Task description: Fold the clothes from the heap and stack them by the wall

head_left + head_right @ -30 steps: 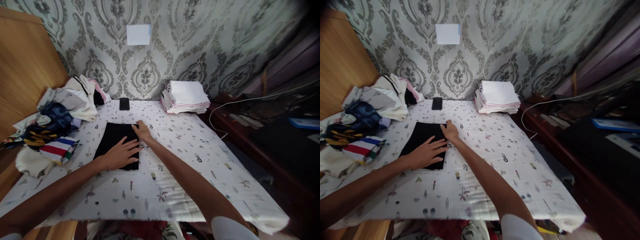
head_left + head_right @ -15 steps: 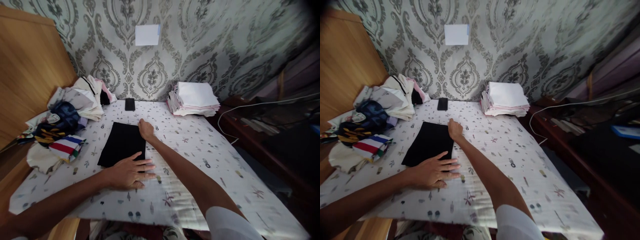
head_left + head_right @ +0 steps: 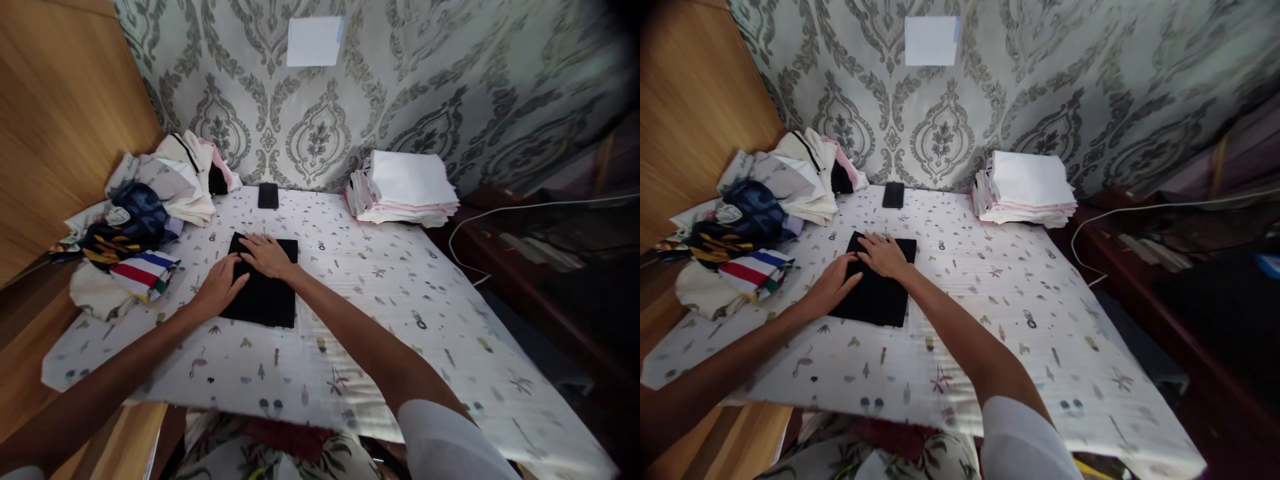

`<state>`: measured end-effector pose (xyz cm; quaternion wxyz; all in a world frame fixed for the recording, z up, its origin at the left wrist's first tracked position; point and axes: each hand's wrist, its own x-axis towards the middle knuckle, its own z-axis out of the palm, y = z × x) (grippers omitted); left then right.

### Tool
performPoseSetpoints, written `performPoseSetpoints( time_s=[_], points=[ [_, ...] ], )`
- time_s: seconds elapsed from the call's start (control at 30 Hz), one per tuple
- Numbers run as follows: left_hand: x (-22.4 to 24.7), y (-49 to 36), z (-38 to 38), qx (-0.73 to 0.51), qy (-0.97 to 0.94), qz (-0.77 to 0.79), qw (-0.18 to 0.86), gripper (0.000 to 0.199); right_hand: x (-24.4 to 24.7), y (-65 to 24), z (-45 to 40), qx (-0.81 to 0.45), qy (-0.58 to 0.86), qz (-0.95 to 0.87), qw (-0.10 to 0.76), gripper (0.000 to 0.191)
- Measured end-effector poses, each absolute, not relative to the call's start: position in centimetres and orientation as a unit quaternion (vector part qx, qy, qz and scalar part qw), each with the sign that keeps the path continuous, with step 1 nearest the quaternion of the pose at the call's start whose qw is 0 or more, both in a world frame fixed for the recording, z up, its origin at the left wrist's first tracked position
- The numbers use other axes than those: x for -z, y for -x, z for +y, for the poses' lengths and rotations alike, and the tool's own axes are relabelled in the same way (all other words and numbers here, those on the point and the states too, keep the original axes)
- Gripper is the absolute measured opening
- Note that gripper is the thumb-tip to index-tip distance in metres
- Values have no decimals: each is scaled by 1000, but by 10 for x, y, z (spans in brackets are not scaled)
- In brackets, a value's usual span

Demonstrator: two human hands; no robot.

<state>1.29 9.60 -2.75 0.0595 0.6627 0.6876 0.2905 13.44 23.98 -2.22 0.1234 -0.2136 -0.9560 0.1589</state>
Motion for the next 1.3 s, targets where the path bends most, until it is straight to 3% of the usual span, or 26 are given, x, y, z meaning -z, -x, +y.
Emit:
performPoseSetpoints(
  time_s=[0.1, 0.23, 0.37, 0.6, 0.7, 0.8, 0.9, 1.03, 1.2, 1.3],
  points=[
    [39, -12, 90, -288, -636, 709, 101, 47, 24, -133, 240, -168, 229, -947, 153, 45],
    [39, -4, 88, -337, -608, 707, 130, 50, 21, -157, 237, -210, 332, -876, 280, 38],
    [39, 21, 103, -383, -577, 697, 186, 52, 33, -208, 212, -327, 457, -739, 373, 44],
    [8, 34, 193, -230, -713, 656, 93, 49, 36, -255, 111, -648, 477, -422, 417, 58],
    [-3, 23, 229, -128, -758, 620, 156, 48, 20, -243, 83, -723, 449, -321, 415, 55],
    [-10, 18, 247, -107, -744, 617, 234, 49, 10, -225, 75, -789, 439, -230, 363, 45],
    [-16, 18, 247, -134, -710, 622, 303, 38, 9, -215, 80, -807, 461, -174, 326, 39],
    [-27, 21, 230, -199, -655, 618, 385, 28, 6, -237, 104, -787, 447, -206, 373, 32],
    [-28, -8, 198, -264, -515, 620, 530, 43, -12, -312, 157, -736, 449, -246, 443, 18],
    [-15, -42, 188, -299, -440, 623, 574, 49, -16, -349, 177, -711, 492, -250, 435, 14]
  ],
)
